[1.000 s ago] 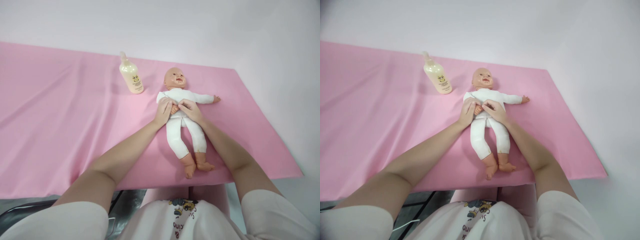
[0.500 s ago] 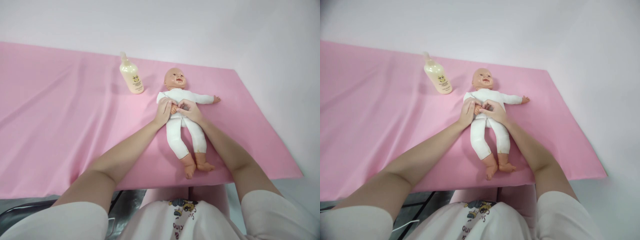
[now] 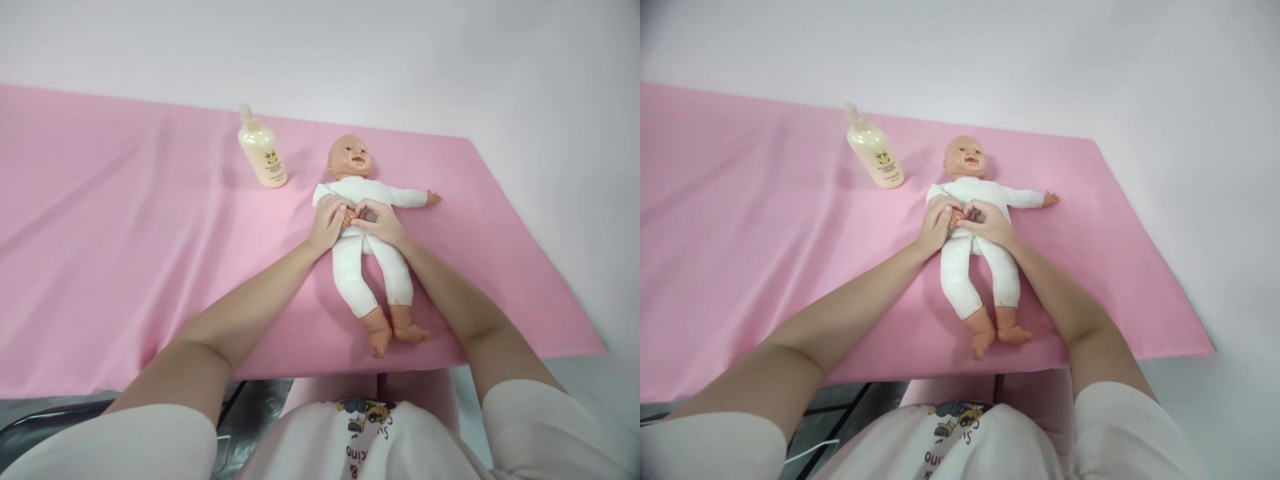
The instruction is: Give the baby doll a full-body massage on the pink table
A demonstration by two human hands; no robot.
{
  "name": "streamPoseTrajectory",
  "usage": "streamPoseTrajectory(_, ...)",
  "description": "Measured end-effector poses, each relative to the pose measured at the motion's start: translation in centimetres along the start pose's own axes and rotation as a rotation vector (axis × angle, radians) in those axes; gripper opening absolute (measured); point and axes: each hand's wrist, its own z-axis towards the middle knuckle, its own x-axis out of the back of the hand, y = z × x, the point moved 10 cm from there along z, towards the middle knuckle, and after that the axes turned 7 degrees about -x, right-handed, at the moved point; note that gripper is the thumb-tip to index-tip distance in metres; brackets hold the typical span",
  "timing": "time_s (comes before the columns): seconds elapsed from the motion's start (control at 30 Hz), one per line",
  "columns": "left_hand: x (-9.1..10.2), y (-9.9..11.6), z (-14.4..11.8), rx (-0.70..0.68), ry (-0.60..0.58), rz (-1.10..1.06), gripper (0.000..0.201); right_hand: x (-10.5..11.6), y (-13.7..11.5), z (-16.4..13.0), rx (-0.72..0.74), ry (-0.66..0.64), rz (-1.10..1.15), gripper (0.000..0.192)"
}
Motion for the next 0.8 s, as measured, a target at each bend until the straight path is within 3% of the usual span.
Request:
streamPoseTrajectory(0.2,0.2,0.0,-0.1,-0.014,0.034,-0.023,0.057,0.0,-0.1,-0.1,-0.022,-0.002,-0.023,0.022)
streamPoseTrajectory(0.53,0.1,-1.5,-0.5,0.106,0.055,-0.019,0.053,0.1,0.0,-0.1,-0.032,0.028,0.017,0.02)
streamPoseTrajectory(0.8,0.1,-1.6,-0.6,0.075,0.087,-0.067,0.045,0.1,-0.1,-0.1,-0.01,0.019,0.029,0.029)
